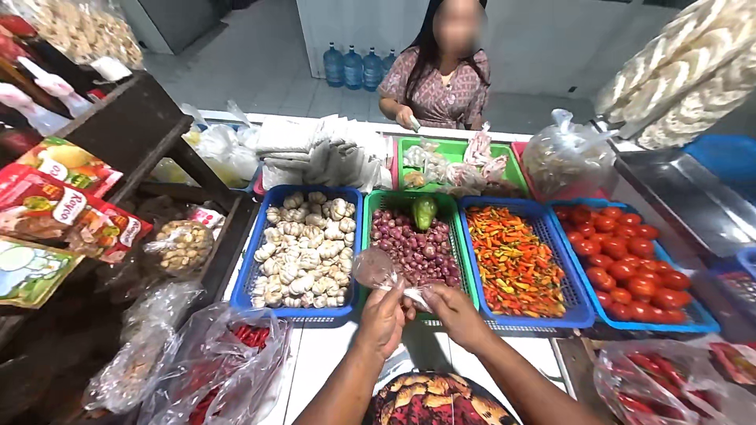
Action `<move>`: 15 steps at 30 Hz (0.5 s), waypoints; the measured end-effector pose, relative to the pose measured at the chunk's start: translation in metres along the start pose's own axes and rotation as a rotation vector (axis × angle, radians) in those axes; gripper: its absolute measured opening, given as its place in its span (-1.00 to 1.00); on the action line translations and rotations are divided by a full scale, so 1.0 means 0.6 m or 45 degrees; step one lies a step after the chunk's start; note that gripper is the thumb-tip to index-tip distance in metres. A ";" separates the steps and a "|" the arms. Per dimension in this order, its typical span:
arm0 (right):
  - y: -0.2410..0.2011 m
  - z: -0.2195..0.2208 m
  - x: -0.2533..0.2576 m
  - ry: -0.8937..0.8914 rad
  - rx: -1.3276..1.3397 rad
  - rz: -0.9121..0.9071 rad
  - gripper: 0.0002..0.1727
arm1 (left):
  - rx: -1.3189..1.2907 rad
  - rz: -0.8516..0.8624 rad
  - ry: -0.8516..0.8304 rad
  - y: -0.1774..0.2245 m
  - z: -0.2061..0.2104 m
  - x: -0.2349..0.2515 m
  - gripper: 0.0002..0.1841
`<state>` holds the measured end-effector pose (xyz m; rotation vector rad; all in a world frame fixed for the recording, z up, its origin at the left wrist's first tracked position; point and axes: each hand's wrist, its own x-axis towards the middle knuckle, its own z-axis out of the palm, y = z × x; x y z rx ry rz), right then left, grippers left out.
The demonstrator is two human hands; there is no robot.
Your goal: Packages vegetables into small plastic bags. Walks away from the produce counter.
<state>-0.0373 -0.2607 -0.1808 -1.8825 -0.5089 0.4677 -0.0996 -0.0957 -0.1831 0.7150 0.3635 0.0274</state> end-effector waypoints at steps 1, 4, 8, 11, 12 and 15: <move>-0.002 0.005 -0.001 -0.039 0.334 0.053 -0.60 | 0.014 0.001 0.039 -0.002 -0.002 0.000 -0.78; -0.005 0.031 0.001 -0.071 0.670 -0.078 -0.59 | 0.025 0.005 0.195 -0.018 0.007 -0.002 -0.79; -0.008 0.031 0.010 0.048 -0.559 -0.386 -0.54 | 0.043 0.012 0.330 -0.028 0.010 -0.006 -0.83; -0.003 0.022 0.017 0.040 -0.838 -0.310 -0.61 | 0.028 0.018 0.264 -0.033 0.005 -0.010 -0.80; -0.001 0.018 0.017 -0.015 -0.790 -0.262 -0.57 | 0.030 0.013 0.228 -0.033 0.003 -0.011 -0.82; 0.009 0.007 0.007 -0.166 -0.222 -0.005 -0.60 | 0.080 -0.020 0.094 -0.019 -0.005 -0.010 -0.85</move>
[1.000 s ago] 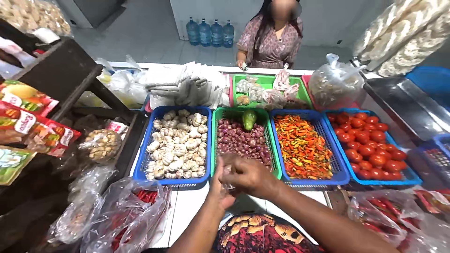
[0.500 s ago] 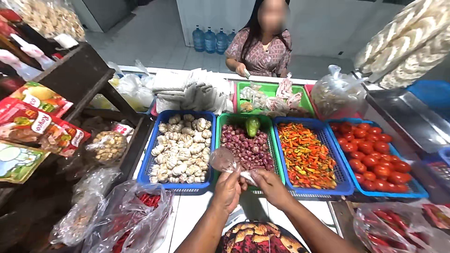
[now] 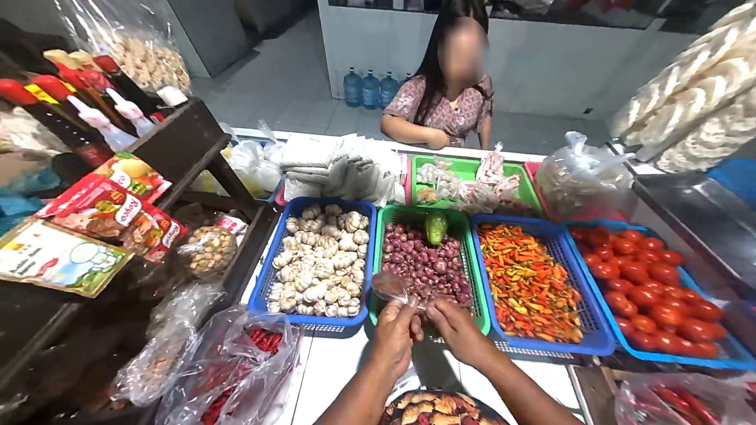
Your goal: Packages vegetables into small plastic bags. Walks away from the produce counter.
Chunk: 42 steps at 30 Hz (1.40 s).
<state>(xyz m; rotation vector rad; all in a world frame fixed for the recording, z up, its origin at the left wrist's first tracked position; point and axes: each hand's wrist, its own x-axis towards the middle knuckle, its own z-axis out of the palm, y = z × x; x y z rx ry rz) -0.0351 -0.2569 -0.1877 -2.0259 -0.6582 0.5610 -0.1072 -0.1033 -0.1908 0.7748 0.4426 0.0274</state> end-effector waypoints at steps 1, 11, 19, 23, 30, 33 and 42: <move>0.002 0.000 -0.005 -0.030 0.330 0.095 -0.63 | 0.039 -0.011 -0.062 0.007 -0.003 0.000 -0.85; -0.010 -0.016 -0.004 0.546 -0.443 -0.825 -0.84 | 2.366 0.274 -0.597 0.162 0.056 0.016 -0.77; -0.014 -0.029 0.020 0.607 0.064 -0.613 -0.81 | 2.467 1.125 -0.365 0.120 0.076 0.024 -0.87; 0.016 -0.018 0.032 0.553 0.204 -0.356 -0.81 | 2.332 1.135 -0.383 0.074 0.042 0.070 -0.85; 0.071 0.004 0.027 0.699 -0.079 -0.483 -0.75 | 2.151 0.747 -0.365 0.024 0.030 0.070 -0.77; 0.093 0.005 0.029 0.728 -0.166 -0.634 -0.73 | 2.159 0.812 -0.448 0.010 0.020 0.067 -0.77; 0.081 0.007 0.051 0.493 0.419 0.126 -0.67 | 2.096 0.808 -0.543 -0.005 0.008 0.089 -0.79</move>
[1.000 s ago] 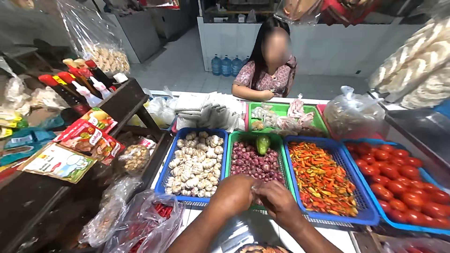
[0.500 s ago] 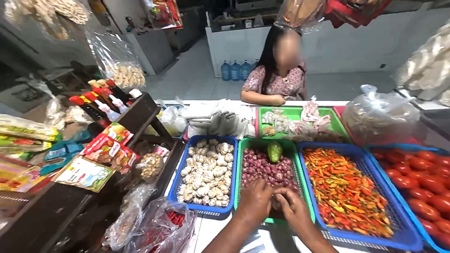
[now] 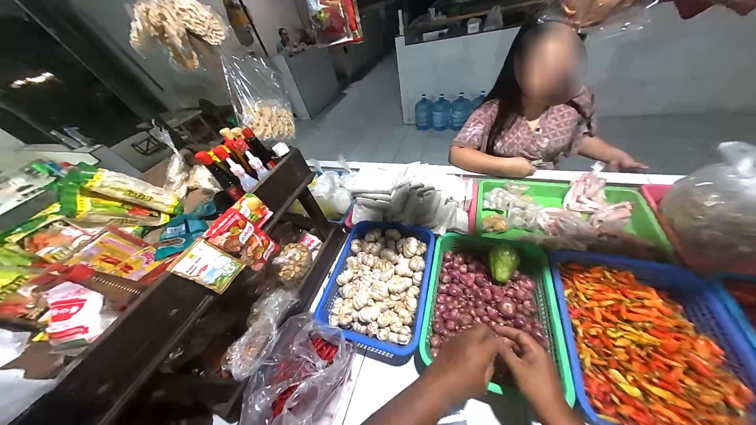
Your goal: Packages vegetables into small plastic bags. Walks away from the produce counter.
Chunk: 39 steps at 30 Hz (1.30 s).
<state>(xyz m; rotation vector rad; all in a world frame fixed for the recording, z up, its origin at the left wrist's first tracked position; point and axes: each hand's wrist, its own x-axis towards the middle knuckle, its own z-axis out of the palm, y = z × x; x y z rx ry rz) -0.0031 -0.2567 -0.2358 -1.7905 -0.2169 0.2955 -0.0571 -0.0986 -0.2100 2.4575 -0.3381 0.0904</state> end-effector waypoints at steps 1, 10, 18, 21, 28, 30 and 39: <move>0.005 0.004 -0.001 0.043 0.026 0.016 -0.65 | -0.082 -0.064 -0.022 -0.005 0.003 0.001 -0.80; 0.022 0.011 -0.017 -0.165 -0.167 -0.442 -0.48 | -0.435 -0.305 -0.005 -0.036 -0.003 -0.010 -0.80; 0.018 0.035 -0.007 -0.104 0.089 -0.285 -0.58 | -0.657 -0.619 0.284 -0.023 0.023 -0.017 -0.57; 0.023 0.026 0.009 -0.221 0.334 -0.050 -0.71 | -0.622 -0.571 0.301 -0.020 0.024 -0.013 -0.69; 0.015 0.014 0.015 -0.219 0.300 0.096 -0.64 | -0.246 -0.349 0.289 -0.022 0.027 -0.016 -0.84; 0.020 0.018 0.013 -0.169 0.267 0.073 -0.64 | -0.189 -0.352 0.253 -0.018 0.022 -0.016 -0.84; 0.059 0.035 0.014 -0.148 -0.203 -0.337 -0.72 | -0.159 -0.607 0.087 -0.001 0.010 0.000 -0.72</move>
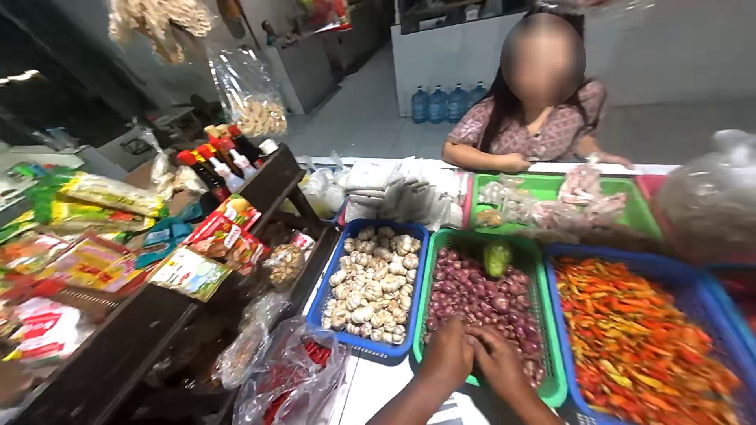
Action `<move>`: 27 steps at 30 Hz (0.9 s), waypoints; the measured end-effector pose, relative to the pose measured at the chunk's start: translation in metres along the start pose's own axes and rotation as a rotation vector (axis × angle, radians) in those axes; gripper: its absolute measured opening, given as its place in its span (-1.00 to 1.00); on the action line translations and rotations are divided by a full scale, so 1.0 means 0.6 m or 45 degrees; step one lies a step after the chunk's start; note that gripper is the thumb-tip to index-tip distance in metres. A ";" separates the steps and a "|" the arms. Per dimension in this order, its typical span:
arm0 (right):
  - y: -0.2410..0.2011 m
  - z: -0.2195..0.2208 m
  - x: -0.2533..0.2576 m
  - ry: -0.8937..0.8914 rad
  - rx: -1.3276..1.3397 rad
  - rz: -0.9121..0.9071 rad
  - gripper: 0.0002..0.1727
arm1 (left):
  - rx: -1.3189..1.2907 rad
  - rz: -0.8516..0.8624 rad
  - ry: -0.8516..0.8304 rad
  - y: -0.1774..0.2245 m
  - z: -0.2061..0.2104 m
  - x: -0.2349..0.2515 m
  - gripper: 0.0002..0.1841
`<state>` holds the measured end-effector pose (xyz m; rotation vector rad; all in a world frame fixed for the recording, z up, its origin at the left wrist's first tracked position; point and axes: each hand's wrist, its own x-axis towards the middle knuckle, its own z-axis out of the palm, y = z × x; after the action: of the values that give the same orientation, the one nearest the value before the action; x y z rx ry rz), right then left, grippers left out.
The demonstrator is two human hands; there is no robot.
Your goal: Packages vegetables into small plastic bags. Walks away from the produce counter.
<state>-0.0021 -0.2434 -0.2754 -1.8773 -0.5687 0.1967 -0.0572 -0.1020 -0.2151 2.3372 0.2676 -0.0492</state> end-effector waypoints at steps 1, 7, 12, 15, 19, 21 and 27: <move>0.003 0.003 -0.002 0.041 -0.079 -0.048 -0.72 | -0.051 -0.006 0.033 -0.001 0.001 0.001 -0.72; 0.000 0.007 0.006 0.079 -0.332 -0.166 -0.70 | -0.280 0.126 0.332 -0.012 0.004 0.007 -0.92; -0.025 0.006 0.011 0.011 -0.247 -0.218 -0.63 | -0.516 0.337 0.512 0.003 -0.011 0.003 -0.98; -0.044 0.001 0.015 0.068 -0.165 -0.083 -0.63 | -0.601 0.325 0.526 0.003 -0.028 0.004 -0.84; -0.073 -0.005 0.018 0.163 -0.265 -0.088 -0.69 | -0.579 0.318 0.527 -0.016 -0.023 0.003 -0.66; -0.086 -0.005 0.017 0.169 -0.345 -0.149 -0.69 | -0.566 0.367 0.531 -0.009 -0.019 0.001 -0.79; -0.134 -0.048 0.016 0.103 0.023 -0.092 -0.75 | -0.707 0.516 0.492 0.022 -0.038 0.004 -0.87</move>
<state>-0.0057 -0.2408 -0.1899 -1.8354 -0.5764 0.0784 -0.0532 -0.0945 -0.1903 1.7881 -0.0155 0.6037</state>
